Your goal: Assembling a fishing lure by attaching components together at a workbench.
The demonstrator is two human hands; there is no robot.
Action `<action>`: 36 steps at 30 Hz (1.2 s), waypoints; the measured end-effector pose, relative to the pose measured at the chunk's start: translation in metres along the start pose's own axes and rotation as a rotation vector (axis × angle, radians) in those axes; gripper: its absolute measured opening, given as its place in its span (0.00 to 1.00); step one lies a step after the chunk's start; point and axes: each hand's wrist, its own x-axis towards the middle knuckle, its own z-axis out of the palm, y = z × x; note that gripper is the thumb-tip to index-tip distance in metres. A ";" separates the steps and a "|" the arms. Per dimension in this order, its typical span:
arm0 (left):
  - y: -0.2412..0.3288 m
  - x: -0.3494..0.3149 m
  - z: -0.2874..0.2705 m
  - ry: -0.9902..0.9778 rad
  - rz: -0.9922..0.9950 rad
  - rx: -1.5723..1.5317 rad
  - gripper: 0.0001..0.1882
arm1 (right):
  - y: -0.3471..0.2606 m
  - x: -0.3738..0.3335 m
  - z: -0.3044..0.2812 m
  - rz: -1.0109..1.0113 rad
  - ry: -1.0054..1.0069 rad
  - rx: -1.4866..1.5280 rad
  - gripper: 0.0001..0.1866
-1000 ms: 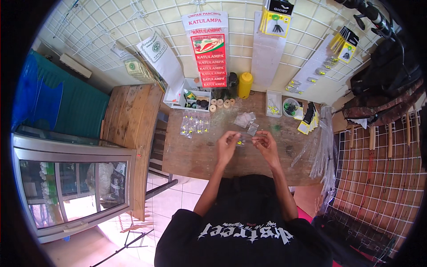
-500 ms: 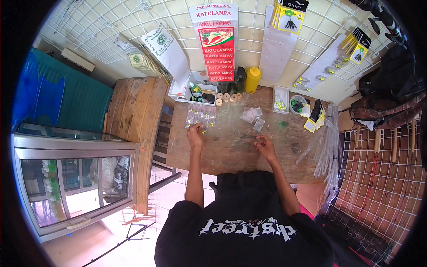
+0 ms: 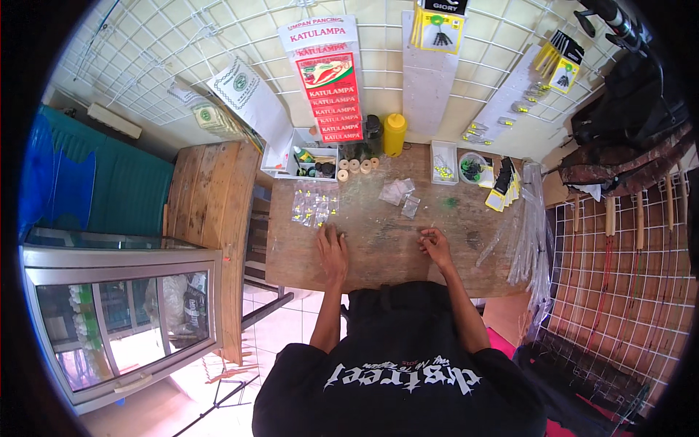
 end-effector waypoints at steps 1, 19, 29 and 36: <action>0.001 0.001 0.002 -0.003 0.005 0.010 0.21 | 0.001 -0.001 -0.003 -0.005 0.011 -0.001 0.12; 0.100 0.009 0.047 -0.428 0.416 -0.086 0.23 | -0.044 0.065 -0.038 -0.400 0.359 -0.210 0.10; 0.108 0.008 0.063 -0.459 0.420 -0.013 0.26 | -0.080 0.084 -0.053 -0.582 0.665 -0.366 0.08; 0.117 0.011 0.068 -0.391 0.409 0.009 0.23 | -0.101 0.103 -0.074 -0.741 0.580 -0.630 0.08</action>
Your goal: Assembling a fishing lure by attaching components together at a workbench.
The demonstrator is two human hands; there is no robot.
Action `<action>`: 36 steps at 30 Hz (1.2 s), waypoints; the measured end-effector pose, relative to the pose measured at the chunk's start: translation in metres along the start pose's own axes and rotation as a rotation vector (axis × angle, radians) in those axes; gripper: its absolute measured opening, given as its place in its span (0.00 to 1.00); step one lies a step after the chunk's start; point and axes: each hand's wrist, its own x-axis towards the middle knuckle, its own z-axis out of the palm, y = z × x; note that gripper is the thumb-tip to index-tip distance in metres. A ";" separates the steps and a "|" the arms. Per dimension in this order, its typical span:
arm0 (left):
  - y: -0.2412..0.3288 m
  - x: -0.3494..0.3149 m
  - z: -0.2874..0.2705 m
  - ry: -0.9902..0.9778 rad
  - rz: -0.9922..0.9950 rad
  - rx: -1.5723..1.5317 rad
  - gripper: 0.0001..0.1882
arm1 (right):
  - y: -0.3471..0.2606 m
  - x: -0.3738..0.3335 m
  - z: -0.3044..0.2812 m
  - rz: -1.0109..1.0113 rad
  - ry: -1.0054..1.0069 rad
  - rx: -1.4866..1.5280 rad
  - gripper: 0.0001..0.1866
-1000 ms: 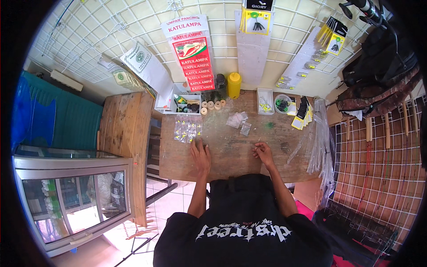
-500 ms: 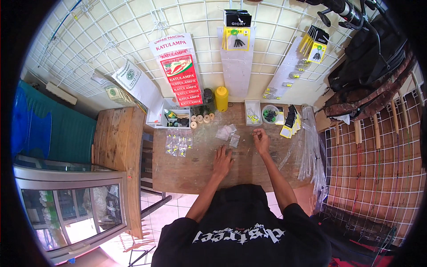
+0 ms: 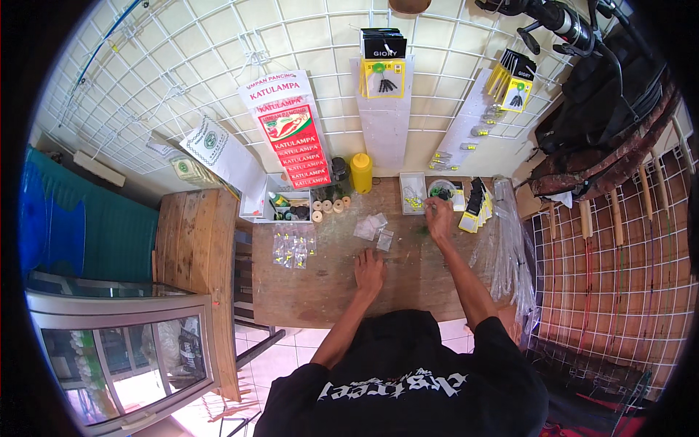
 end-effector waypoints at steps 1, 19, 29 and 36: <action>0.003 0.005 -0.001 -0.007 -0.028 0.031 0.23 | -0.003 0.005 0.001 0.000 0.000 0.000 0.08; 0.022 0.022 0.014 -0.077 0.159 0.056 0.23 | 0.028 0.025 0.063 -0.347 -0.345 -0.578 0.09; 0.019 0.013 0.011 -0.019 0.127 0.028 0.15 | 0.010 0.034 0.037 -0.051 -0.428 -0.321 0.07; 0.026 0.022 0.004 0.037 0.078 -0.107 0.17 | 0.032 0.048 0.031 0.062 -0.379 0.006 0.07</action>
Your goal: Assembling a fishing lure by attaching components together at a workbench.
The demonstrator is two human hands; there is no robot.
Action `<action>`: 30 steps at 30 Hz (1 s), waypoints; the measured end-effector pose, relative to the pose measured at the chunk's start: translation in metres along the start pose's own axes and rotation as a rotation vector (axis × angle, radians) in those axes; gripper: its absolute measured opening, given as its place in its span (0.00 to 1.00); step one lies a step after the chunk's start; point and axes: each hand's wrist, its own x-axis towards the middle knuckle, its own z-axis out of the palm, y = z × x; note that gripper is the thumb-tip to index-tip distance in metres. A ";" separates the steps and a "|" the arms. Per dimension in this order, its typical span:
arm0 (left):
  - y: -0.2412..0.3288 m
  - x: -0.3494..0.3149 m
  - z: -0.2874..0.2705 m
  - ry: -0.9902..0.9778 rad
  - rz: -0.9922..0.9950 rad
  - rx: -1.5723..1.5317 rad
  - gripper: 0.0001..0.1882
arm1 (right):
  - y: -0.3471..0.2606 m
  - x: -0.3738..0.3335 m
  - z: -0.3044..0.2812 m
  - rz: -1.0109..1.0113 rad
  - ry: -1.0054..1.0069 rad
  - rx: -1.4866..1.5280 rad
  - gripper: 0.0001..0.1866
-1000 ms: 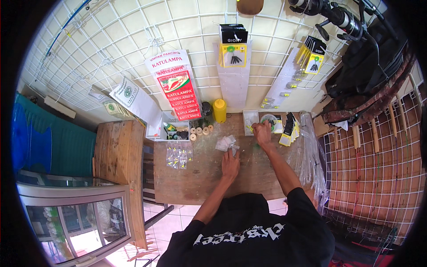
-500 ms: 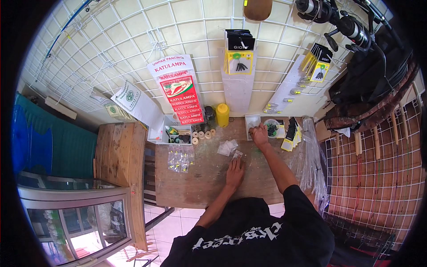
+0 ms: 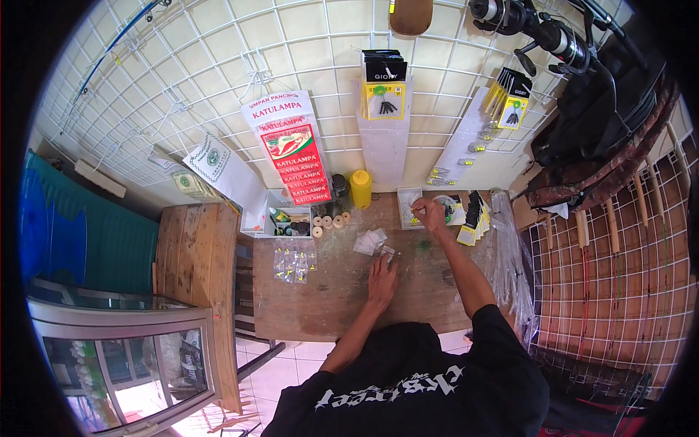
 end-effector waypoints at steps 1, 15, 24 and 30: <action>-0.001 0.000 -0.001 0.012 -0.003 -0.012 0.17 | -0.002 0.001 -0.001 -0.003 -0.002 0.001 0.07; 0.002 0.037 -0.042 0.209 -0.155 -0.392 0.15 | -0.051 0.003 -0.047 0.175 -0.158 0.704 0.08; 0.040 0.105 -0.133 0.410 -0.059 -0.713 0.19 | -0.112 -0.012 -0.103 0.019 -0.454 0.858 0.10; 0.040 0.106 -0.156 0.193 0.099 -0.908 0.15 | -0.141 -0.025 -0.113 -0.055 -0.588 0.931 0.06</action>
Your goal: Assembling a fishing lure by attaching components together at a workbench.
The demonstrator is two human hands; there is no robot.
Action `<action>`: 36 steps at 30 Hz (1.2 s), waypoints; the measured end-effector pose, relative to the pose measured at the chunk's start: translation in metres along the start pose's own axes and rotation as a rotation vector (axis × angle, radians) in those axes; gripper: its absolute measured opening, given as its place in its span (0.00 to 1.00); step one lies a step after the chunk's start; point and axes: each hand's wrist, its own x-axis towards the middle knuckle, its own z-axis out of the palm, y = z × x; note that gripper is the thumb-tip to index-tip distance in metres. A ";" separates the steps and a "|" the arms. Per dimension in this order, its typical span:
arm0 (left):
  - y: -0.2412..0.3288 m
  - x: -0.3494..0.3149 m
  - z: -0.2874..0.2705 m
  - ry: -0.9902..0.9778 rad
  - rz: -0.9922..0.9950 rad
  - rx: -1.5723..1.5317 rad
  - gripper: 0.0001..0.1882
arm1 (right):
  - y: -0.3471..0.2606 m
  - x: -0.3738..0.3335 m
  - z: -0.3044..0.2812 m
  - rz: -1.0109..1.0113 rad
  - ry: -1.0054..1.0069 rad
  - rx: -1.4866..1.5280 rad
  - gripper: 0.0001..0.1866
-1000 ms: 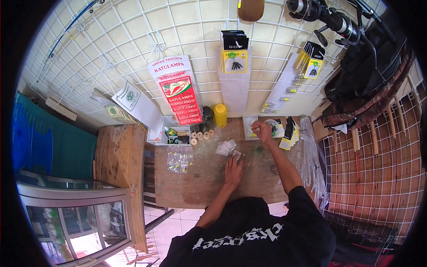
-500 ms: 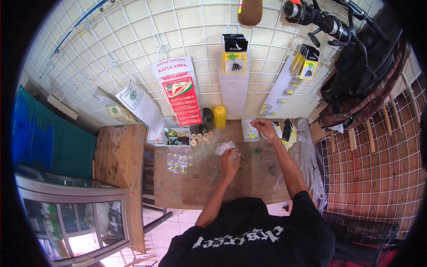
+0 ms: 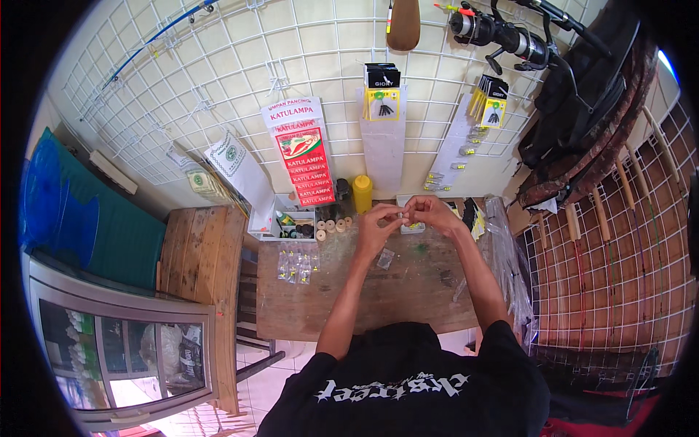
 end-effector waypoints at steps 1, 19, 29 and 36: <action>0.001 -0.003 -0.001 0.003 0.035 0.023 0.13 | -0.002 -0.002 0.005 -0.004 0.000 0.000 0.06; 0.000 -0.063 0.024 0.232 -0.081 -0.725 0.10 | -0.003 -0.055 0.087 -0.226 0.456 0.263 0.11; 0.013 -0.069 0.035 0.271 -0.210 -0.971 0.08 | -0.015 -0.074 0.116 -0.310 0.659 0.200 0.09; 0.002 -0.072 0.036 0.239 -0.165 -0.973 0.06 | -0.009 -0.070 0.127 -0.385 0.751 0.058 0.09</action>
